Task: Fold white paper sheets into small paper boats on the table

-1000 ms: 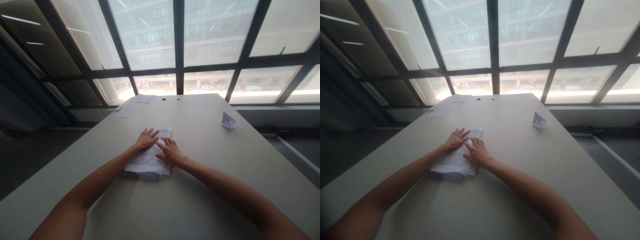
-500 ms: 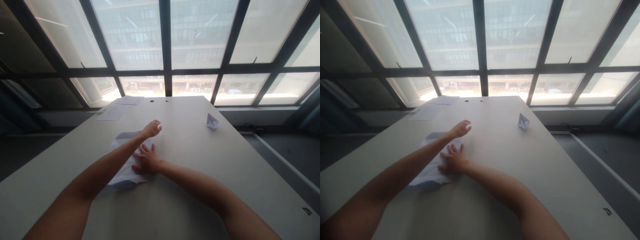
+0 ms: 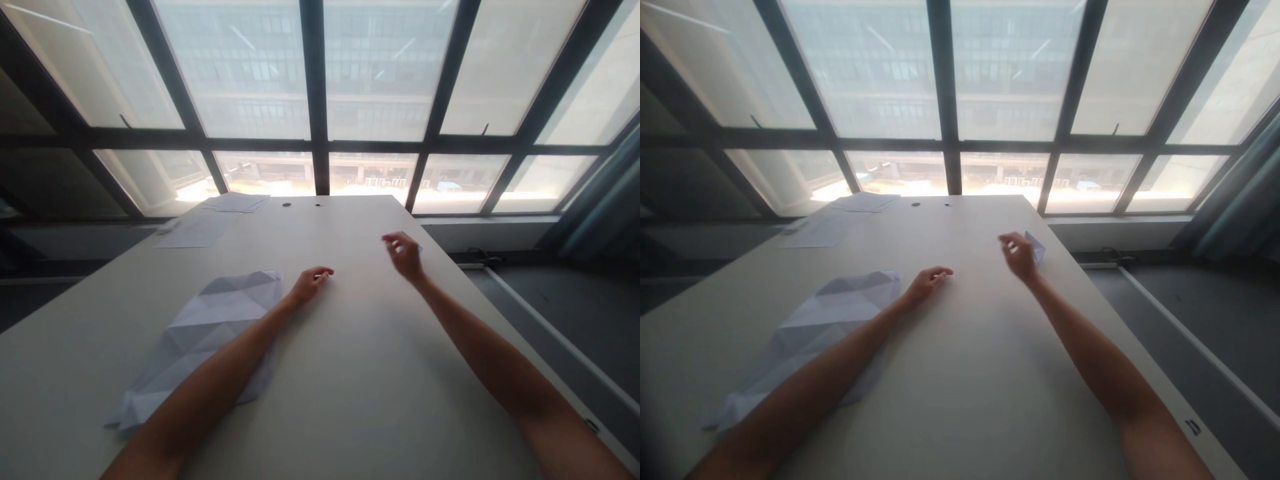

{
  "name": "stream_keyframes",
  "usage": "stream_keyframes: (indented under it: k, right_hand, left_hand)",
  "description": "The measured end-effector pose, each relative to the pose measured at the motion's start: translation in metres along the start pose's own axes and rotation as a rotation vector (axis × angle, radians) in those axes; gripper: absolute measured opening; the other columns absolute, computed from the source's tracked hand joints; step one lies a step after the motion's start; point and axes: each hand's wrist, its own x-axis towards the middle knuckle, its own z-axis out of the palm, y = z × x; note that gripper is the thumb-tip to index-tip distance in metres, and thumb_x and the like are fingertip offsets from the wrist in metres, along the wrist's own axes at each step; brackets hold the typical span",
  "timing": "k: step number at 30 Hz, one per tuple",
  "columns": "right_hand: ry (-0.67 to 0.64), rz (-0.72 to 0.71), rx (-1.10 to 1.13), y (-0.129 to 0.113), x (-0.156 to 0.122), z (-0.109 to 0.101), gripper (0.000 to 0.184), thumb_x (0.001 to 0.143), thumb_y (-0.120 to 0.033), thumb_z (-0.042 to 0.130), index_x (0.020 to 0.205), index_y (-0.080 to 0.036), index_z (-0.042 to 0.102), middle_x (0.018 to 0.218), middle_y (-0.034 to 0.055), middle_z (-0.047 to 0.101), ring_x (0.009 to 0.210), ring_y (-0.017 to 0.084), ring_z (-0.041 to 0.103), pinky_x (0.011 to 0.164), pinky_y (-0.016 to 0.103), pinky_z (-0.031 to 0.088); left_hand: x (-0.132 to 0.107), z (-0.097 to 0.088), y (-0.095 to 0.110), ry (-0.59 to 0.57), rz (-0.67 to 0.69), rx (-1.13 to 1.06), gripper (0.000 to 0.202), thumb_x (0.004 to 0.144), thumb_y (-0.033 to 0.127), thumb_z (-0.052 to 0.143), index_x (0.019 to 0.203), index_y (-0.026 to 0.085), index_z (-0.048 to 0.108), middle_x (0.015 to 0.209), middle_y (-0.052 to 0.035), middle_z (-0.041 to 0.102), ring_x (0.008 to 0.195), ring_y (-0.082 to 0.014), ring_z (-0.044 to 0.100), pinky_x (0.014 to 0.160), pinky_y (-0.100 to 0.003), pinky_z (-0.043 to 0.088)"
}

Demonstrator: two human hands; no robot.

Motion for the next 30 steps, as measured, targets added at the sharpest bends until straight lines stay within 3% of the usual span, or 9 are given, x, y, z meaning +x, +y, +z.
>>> stream_keyframes:
  k: [2,5,6,8,11,15,19,23,30]
  right_hand:
    - [0.181,0.106,-0.063,0.042,0.032,-0.033,0.011,0.084,-0.025,0.059,0.085,-0.018,0.068,0.09,0.0094,0.07,0.079,0.02,0.058,0.076,0.036,0.046]
    - [0.199,0.266,-0.097,0.09,0.05,-0.069,0.017,0.077,-0.027,0.066,0.063,-0.025,0.057,0.059,-0.0004,0.059,0.059,0.018,0.05,0.064,0.036,0.043]
    - [0.151,0.43,-0.127,0.101,0.049,-0.074,0.022,0.074,-0.028,0.069,0.058,-0.026,0.054,0.053,-0.0017,0.054,0.055,0.017,0.048,0.061,0.035,0.042]
    - [0.069,0.598,-0.16,0.116,0.044,-0.075,0.025,0.069,-0.028,0.073,0.054,-0.025,0.054,0.049,-0.001,0.052,0.051,0.017,0.048,0.056,0.034,0.04]
    - [-0.006,0.622,-0.146,0.12,0.033,-0.056,0.021,0.067,-0.027,0.073,0.054,-0.022,0.057,0.048,0.0008,0.053,0.048,0.016,0.047,0.052,0.032,0.036]
    - [-0.145,0.557,-0.064,0.094,0.007,-0.008,0.012,0.069,-0.023,0.067,0.059,-0.016,0.065,0.051,0.0013,0.057,0.05,0.013,0.047,0.053,0.029,0.034]
    - [-0.305,0.384,-0.041,0.04,-0.037,0.05,0.009,0.067,-0.021,0.063,0.061,-0.016,0.067,0.057,0.0015,0.062,0.056,0.014,0.052,0.054,0.026,0.035]
    - [-0.357,0.29,-0.049,-0.013,-0.077,0.096,0.01,0.068,-0.023,0.061,0.06,-0.017,0.064,0.058,0.0021,0.063,0.056,0.014,0.053,0.055,0.025,0.036]
    - [-0.362,0.192,-0.009,-0.042,-0.102,0.113,0.014,0.07,-0.024,0.058,0.058,-0.019,0.054,0.055,-0.0014,0.056,0.054,0.012,0.048,0.053,0.025,0.033]
  left_hand:
    - [0.001,0.0,-0.001,0.014,-0.004,-0.004,0.034,0.084,0.039,0.054,0.096,0.016,0.076,0.102,-0.0104,0.076,0.097,-0.0251,0.068,0.088,-0.037,0.053]
    - [0.003,0.0,0.002,0.07,-0.019,-0.009,0.031,0.082,0.036,0.054,0.092,0.016,0.076,0.1,-0.0102,0.076,0.097,-0.0251,0.068,0.086,-0.036,0.053]
    - [0.004,0.0,0.003,0.094,-0.03,-0.009,0.03,0.082,0.034,0.054,0.091,0.016,0.076,0.099,-0.0099,0.076,0.096,-0.0248,0.068,0.086,-0.036,0.052]
    - [0.005,0.001,0.004,0.145,-0.061,-0.019,0.027,0.081,0.032,0.054,0.088,0.017,0.076,0.095,-0.0093,0.076,0.093,-0.0239,0.068,0.084,-0.035,0.052]
    - [0.007,0.004,0.005,0.212,-0.102,-0.099,0.026,0.082,0.032,0.055,0.088,0.016,0.074,0.092,-0.009,0.075,0.087,-0.0223,0.067,0.076,-0.033,0.053]
    - [0.002,0.01,0.008,0.267,-0.056,-0.177,0.025,0.082,0.036,0.063,0.094,0.017,0.073,0.094,-0.0085,0.074,0.086,-0.0204,0.067,0.073,-0.03,0.053]
    - [-0.011,0.011,0.012,0.261,0.028,-0.101,0.022,0.083,0.037,0.067,0.092,0.018,0.074,0.096,-0.0082,0.073,0.09,-0.0199,0.067,0.073,-0.028,0.053]
    - [-0.025,0.003,0.009,0.21,0.081,-0.057,0.024,0.085,0.04,0.068,0.089,0.017,0.076,0.099,-0.0099,0.071,0.092,-0.0206,0.067,0.064,-0.025,0.054]
    - [-0.029,-0.007,-0.002,0.286,0.009,0.015,0.021,0.079,0.037,0.077,0.083,0.016,0.078,0.094,-0.0103,0.071,0.083,-0.0206,0.069,0.065,-0.03,0.057]
